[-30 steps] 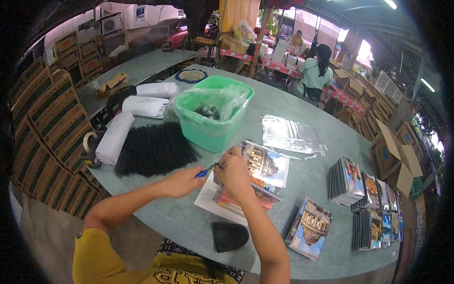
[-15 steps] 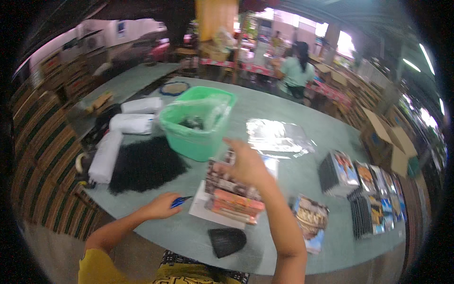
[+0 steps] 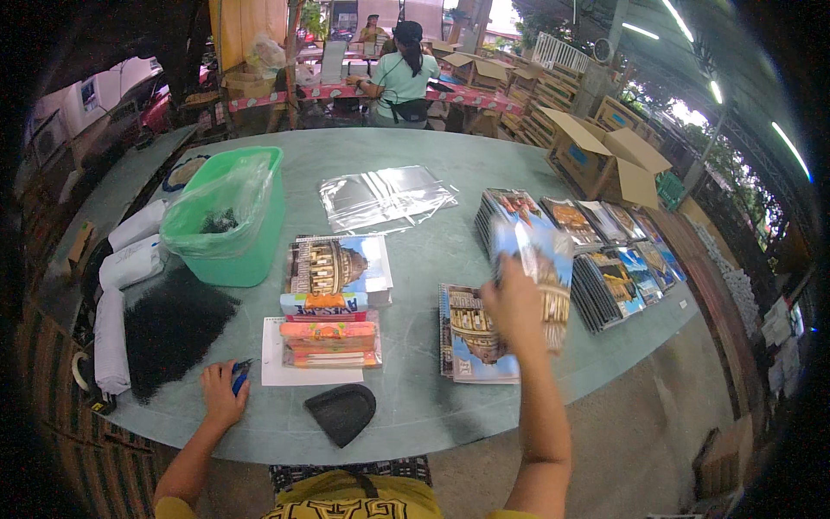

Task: The person inserts a plastic spiral coil through the holes of a notebook cover and pages, trims the excess coil using a pair of pliers, and repeats the process for multiple notebooks.

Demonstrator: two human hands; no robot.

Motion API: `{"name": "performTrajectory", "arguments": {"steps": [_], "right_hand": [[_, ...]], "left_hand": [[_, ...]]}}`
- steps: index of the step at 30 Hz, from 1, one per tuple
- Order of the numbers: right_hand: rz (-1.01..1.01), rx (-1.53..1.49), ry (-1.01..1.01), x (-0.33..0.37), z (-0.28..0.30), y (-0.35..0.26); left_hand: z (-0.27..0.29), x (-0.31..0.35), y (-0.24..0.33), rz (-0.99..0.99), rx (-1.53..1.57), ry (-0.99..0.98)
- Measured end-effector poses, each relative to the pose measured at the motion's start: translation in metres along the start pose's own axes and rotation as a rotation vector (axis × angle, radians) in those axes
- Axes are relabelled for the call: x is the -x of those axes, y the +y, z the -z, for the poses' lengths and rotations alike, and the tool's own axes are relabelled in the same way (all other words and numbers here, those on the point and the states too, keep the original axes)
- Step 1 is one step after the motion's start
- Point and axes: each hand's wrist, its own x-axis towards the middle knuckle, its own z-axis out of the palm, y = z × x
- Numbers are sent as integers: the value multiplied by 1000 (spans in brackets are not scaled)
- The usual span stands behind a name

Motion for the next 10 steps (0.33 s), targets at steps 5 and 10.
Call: {"name": "performTrajectory", "arguments": {"steps": [5,10], "right_hand": [[162,117,-409,35,-101,42],[315,-92,-297,4,-122,-7]], "left_hand": [[7,-1,2,25,-59,-68],[7,-20,17,-32,-146,-207]]}}
